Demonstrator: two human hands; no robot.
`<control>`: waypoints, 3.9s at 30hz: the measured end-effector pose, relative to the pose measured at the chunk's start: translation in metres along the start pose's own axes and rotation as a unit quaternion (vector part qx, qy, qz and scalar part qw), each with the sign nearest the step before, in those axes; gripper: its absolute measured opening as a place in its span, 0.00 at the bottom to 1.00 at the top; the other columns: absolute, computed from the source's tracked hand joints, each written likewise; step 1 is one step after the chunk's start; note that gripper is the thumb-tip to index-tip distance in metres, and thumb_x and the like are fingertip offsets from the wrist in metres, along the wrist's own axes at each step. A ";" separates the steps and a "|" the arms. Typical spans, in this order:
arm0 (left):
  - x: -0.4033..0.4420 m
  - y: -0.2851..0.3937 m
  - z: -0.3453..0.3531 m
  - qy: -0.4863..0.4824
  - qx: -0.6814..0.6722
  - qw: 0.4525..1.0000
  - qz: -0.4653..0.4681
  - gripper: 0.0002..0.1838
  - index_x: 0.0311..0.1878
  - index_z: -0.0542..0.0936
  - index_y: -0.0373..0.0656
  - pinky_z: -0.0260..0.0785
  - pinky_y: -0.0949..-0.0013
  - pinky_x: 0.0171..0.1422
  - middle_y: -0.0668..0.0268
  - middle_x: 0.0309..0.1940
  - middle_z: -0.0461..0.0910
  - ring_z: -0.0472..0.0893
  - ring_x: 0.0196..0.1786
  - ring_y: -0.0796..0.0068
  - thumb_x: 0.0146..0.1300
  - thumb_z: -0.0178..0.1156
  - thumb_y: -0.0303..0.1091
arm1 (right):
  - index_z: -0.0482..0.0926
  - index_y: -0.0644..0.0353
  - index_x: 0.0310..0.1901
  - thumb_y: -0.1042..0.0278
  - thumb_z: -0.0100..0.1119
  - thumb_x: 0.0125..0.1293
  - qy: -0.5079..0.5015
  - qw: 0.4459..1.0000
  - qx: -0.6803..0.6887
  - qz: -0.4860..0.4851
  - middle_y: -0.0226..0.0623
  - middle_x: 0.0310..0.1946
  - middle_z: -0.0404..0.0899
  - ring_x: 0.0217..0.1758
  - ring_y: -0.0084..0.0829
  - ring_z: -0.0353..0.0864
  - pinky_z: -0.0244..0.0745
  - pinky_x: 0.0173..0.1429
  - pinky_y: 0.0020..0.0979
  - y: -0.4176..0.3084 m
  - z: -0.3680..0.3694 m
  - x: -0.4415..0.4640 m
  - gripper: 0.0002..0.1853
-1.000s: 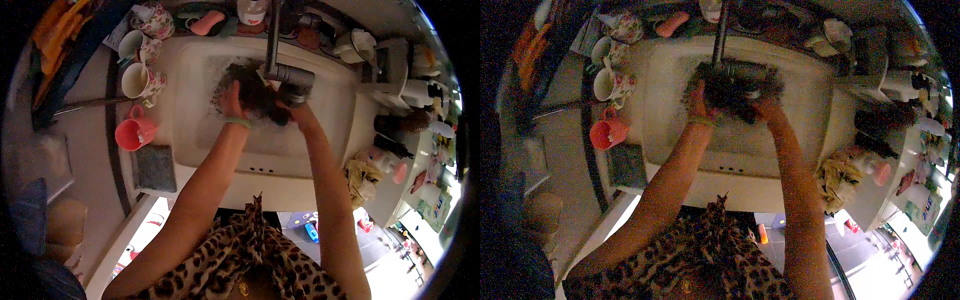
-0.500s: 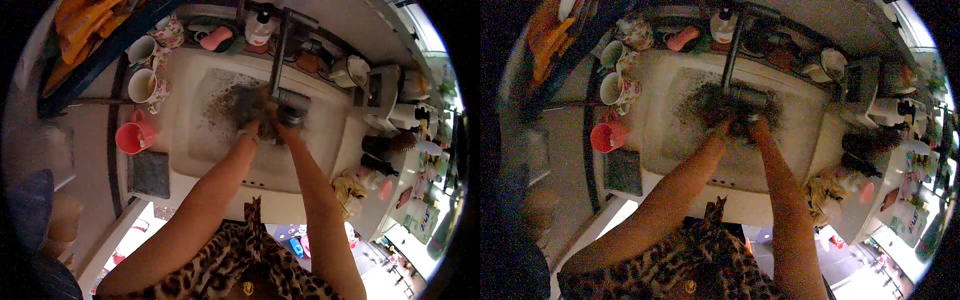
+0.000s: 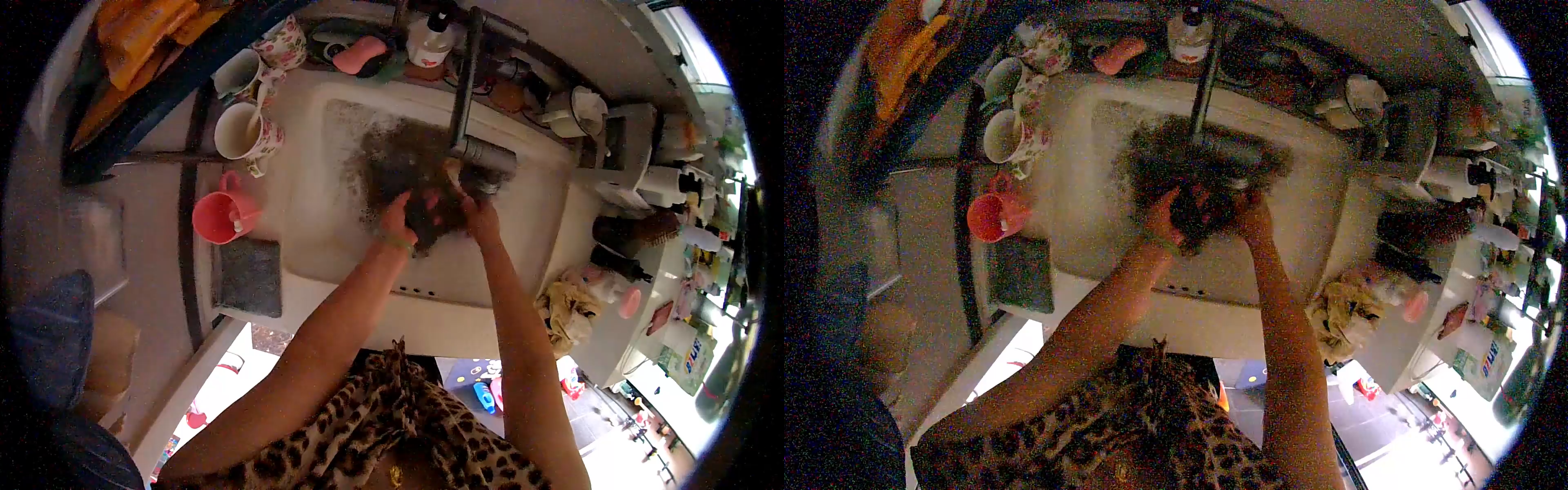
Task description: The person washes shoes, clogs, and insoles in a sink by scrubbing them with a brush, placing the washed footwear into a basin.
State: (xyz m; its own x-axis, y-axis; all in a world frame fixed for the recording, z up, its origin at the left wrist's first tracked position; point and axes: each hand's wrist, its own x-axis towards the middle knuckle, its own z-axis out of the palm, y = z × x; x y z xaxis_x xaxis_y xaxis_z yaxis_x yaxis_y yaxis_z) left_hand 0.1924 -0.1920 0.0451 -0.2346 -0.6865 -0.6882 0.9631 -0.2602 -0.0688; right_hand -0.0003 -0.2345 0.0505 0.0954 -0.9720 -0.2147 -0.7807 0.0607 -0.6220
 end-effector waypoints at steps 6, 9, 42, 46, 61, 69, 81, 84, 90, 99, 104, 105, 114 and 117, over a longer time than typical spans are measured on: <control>0.040 0.009 -0.020 0.075 0.019 0.997 0.006 0.24 0.56 0.73 0.43 0.74 0.47 0.43 0.59 0.47 0.80 0.81 0.48 0.57 0.70 0.46 0.53 | 0.75 0.50 0.58 0.59 0.54 0.68 0.009 0.991 0.137 0.005 0.28 0.32 0.78 0.32 0.28 0.75 0.70 0.34 0.27 -0.047 -0.030 -0.032 0.18; 0.019 0.006 0.020 0.027 0.013 0.999 -0.020 0.30 0.58 0.72 0.45 0.73 0.49 0.49 0.59 0.50 0.79 0.79 0.51 0.58 0.70 0.41 0.60 | 0.75 0.50 0.59 0.62 0.54 0.69 -0.097 0.966 0.181 0.159 0.29 0.35 0.80 0.30 0.27 0.75 0.72 0.36 0.28 -0.121 -0.081 -0.084 0.18; 0.009 0.041 0.021 -0.139 0.061 0.984 -0.091 0.31 0.60 0.72 0.44 0.72 0.41 0.51 0.56 0.50 0.79 0.79 0.50 0.52 0.71 0.34 0.59 | 0.75 0.51 0.60 0.60 0.54 0.68 -0.125 0.984 -0.122 0.019 0.33 0.40 0.82 0.39 0.28 0.78 0.73 0.41 0.31 -0.064 -0.017 0.010 0.19; 0.021 0.038 0.001 -0.019 0.067 0.996 -0.064 0.31 0.60 0.72 0.45 0.72 0.42 0.51 0.56 0.52 0.78 0.79 0.50 0.52 0.71 0.33 0.59 | 0.76 0.53 0.59 0.61 0.54 0.70 -0.141 0.954 0.167 0.205 0.26 0.37 0.83 0.32 0.19 0.75 0.71 0.35 0.25 -0.090 -0.036 -0.017 0.18; -0.031 0.017 0.036 -0.103 0.057 0.990 -0.079 0.32 0.58 0.72 0.48 0.76 0.53 0.44 0.61 0.47 0.79 0.81 0.44 0.60 0.69 0.36 0.64 | 0.75 0.52 0.60 0.61 0.52 0.71 -0.249 0.947 0.150 0.138 0.24 0.35 0.78 0.28 0.15 0.68 0.68 0.33 0.20 -0.120 -0.068 -0.076 0.18; -0.037 0.000 0.043 -0.019 0.154 0.988 -0.016 0.31 0.59 0.72 0.48 0.74 0.56 0.52 0.62 0.50 0.79 0.79 0.50 0.61 0.69 0.39 0.63 | 0.66 0.52 0.67 0.72 0.52 0.69 -0.148 0.980 0.134 0.019 0.31 0.49 0.78 0.38 0.22 0.74 0.72 0.43 0.25 -0.086 -0.026 -0.025 0.25; -0.010 0.016 0.034 0.015 0.193 0.981 -0.010 0.32 0.54 0.74 0.44 0.76 0.53 0.40 0.56 0.41 0.81 0.81 0.37 0.57 0.68 0.40 0.64 | 0.67 0.54 0.66 0.69 0.54 0.66 -0.154 0.942 0.270 0.123 0.28 0.42 0.81 0.36 0.23 0.78 0.72 0.41 0.25 -0.095 -0.047 -0.066 0.26; -0.004 0.036 0.018 -0.201 0.208 0.953 -0.091 0.33 0.53 0.75 0.42 0.77 0.51 0.37 0.55 0.42 0.81 0.82 0.36 0.56 0.67 0.41 0.65 | 0.70 0.53 0.64 0.68 0.53 0.68 -0.067 0.987 0.134 0.058 0.24 0.37 0.80 0.31 0.17 0.73 0.69 0.35 0.22 -0.068 -0.041 -0.024 0.22; -0.028 0.030 0.030 0.006 0.224 0.974 -0.044 0.34 0.58 0.73 0.43 0.77 0.51 0.42 0.58 0.44 0.81 0.81 0.38 0.57 0.66 0.43 0.65 | 0.73 0.54 0.62 0.66 0.53 0.69 -0.123 0.975 0.165 0.080 0.35 0.43 0.82 0.40 0.22 0.77 0.71 0.45 0.26 -0.089 -0.060 -0.069 0.20; -0.028 0.014 0.022 0.019 0.270 0.962 -0.024 0.35 0.55 0.76 0.41 0.72 0.61 0.50 0.62 0.44 0.81 0.80 0.45 0.63 0.62 0.50 0.66 | 0.73 0.54 0.62 0.66 0.53 0.69 -0.100 0.982 0.141 0.071 0.25 0.45 0.80 0.39 0.16 0.72 0.70 0.45 0.22 -0.101 -0.052 -0.027 0.20; -0.047 0.028 0.044 0.042 0.248 0.967 0.042 0.35 0.55 0.77 0.41 0.72 0.62 0.48 0.63 0.43 0.81 0.79 0.43 0.65 0.60 0.54 0.65 | 0.73 0.54 0.61 0.61 0.52 0.70 -0.170 0.966 0.181 0.068 0.29 0.48 0.82 0.38 0.17 0.73 0.70 0.44 0.22 -0.131 -0.068 -0.118 0.20; -0.051 0.030 0.043 0.020 0.243 0.968 0.054 0.35 0.54 0.77 0.41 0.72 0.62 0.48 0.63 0.44 0.80 0.79 0.43 0.65 0.60 0.55 0.65 | 0.73 0.54 0.61 0.60 0.52 0.70 -0.178 0.968 0.167 0.061 0.28 0.48 0.82 0.38 0.17 0.72 0.70 0.44 0.22 -0.134 -0.069 -0.123 0.20; -0.042 0.034 0.030 0.000 0.257 0.966 0.039 0.36 0.62 0.70 0.40 0.74 0.62 0.53 0.61 0.52 0.78 0.80 0.47 0.62 0.65 0.48 0.63 | 0.72 0.55 0.62 0.69 0.54 0.69 -0.159 0.968 0.184 0.067 0.35 0.54 0.79 0.47 0.22 0.77 0.71 0.51 0.26 -0.126 -0.064 -0.102 0.20; -0.090 0.035 0.079 -0.010 0.310 0.949 0.061 0.36 0.62 0.69 0.41 0.75 0.60 0.51 0.59 0.52 0.78 0.81 0.47 0.60 0.65 0.48 0.64 | 0.72 0.53 0.63 0.70 0.54 0.68 -0.115 0.980 0.150 -0.066 0.35 0.54 0.79 0.47 0.24 0.79 0.72 0.49 0.28 -0.139 -0.069 -0.151 0.21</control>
State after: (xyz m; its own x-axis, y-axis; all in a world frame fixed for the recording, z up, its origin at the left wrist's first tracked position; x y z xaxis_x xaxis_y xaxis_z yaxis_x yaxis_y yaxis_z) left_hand 0.2366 -0.1922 0.1616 -0.1355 -0.7479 -0.6499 0.7218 -0.5238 0.4523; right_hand 0.0509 -0.1120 0.2209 0.3462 -0.9015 -0.2598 -0.5391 0.0355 -0.8415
